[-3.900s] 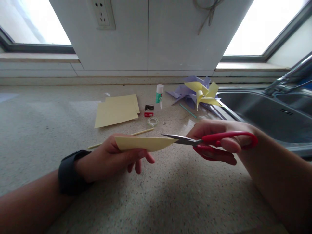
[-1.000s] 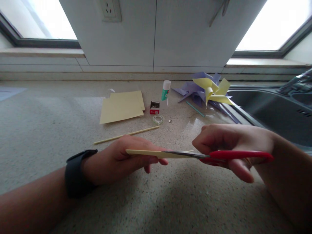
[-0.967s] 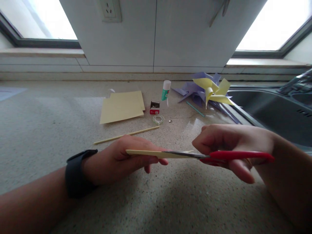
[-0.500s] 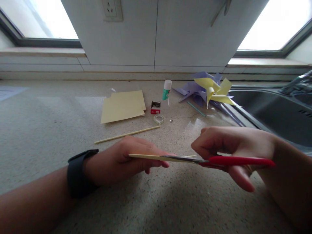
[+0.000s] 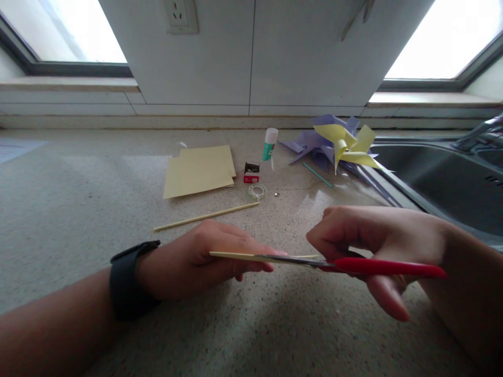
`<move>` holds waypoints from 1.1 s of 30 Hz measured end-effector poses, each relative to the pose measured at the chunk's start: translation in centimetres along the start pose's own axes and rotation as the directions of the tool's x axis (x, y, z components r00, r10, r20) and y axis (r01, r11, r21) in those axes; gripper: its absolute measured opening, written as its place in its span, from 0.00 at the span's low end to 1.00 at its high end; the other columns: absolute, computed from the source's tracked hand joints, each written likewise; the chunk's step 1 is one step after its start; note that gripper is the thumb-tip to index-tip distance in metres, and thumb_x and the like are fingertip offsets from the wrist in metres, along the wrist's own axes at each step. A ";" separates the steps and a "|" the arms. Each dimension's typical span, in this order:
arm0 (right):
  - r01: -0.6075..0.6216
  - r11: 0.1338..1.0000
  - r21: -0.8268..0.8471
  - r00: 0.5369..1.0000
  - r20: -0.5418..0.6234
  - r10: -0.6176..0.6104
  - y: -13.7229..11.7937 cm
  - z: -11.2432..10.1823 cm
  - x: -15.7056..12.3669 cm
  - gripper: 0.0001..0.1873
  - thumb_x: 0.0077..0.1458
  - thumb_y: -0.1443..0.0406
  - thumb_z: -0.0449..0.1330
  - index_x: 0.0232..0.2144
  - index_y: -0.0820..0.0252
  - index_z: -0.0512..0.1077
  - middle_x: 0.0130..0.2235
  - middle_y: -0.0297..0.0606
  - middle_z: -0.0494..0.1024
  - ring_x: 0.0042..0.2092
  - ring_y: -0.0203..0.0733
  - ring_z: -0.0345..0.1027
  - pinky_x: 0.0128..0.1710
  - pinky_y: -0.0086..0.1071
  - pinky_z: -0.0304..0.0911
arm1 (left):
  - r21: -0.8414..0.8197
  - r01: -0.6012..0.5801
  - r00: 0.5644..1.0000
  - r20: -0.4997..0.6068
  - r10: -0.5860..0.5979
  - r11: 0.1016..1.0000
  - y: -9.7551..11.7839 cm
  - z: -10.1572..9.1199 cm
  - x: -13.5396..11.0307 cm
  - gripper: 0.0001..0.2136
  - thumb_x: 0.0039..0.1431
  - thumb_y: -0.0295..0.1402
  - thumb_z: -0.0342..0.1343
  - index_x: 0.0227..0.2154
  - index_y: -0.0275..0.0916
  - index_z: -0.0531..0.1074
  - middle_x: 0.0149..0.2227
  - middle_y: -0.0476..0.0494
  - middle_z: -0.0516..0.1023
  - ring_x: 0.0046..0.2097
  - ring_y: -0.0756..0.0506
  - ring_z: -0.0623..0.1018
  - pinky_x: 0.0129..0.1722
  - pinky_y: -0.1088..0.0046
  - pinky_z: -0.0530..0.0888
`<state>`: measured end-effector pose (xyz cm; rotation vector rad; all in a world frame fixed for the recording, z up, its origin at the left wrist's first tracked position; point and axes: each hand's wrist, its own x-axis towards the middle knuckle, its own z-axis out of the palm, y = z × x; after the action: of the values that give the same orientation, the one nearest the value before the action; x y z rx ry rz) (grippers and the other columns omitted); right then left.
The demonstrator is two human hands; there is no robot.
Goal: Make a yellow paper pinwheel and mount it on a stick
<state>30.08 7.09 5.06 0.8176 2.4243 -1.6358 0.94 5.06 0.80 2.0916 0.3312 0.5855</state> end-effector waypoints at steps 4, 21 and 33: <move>-0.035 0.999 0.002 0.999 0.012 0.035 -0.2 0.0 0.1 0.37 0.42 0.30 0.57 0.22 0.59 0.60 0.23 0.30 0.67 0.24 0.30 0.54 0.22 0.27 0.47 | 0.000 0.006 1.000 -0.003 -0.006 1.000 0.1 0.0 0.1 0.16 0.72 0.33 0.47 0.53 0.31 0.76 0.40 0.39 0.82 0.35 0.49 0.78 0.39 0.73 0.75; 0.007 1.000 0.005 1.000 -0.020 -0.007 -0.2 0.1 0.2 0.36 0.44 0.32 0.58 0.23 0.59 0.60 0.22 0.28 0.64 0.23 0.30 0.52 0.20 0.26 0.47 | 0.022 -0.021 0.999 -0.027 0.021 1.000 -0.2 0.2 0.0 0.16 0.72 0.33 0.48 0.56 0.38 0.74 0.41 0.39 0.82 0.34 0.50 0.77 0.37 0.76 0.76; -0.035 0.997 0.065 0.999 -0.020 0.036 -0.1 0.2 0.2 0.35 0.43 0.35 0.64 0.22 0.59 0.61 0.23 0.28 0.64 0.24 0.30 0.53 0.19 0.24 0.49 | 0.038 -0.021 0.999 -0.024 0.022 0.999 -0.2 0.1 0.1 0.15 0.71 0.30 0.49 0.56 0.37 0.74 0.38 0.40 0.81 0.34 0.50 0.77 0.37 0.76 0.76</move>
<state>29.80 6.99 4.95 0.8868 2.3678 -1.7090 1.06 5.09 0.59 2.1279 0.3362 0.6225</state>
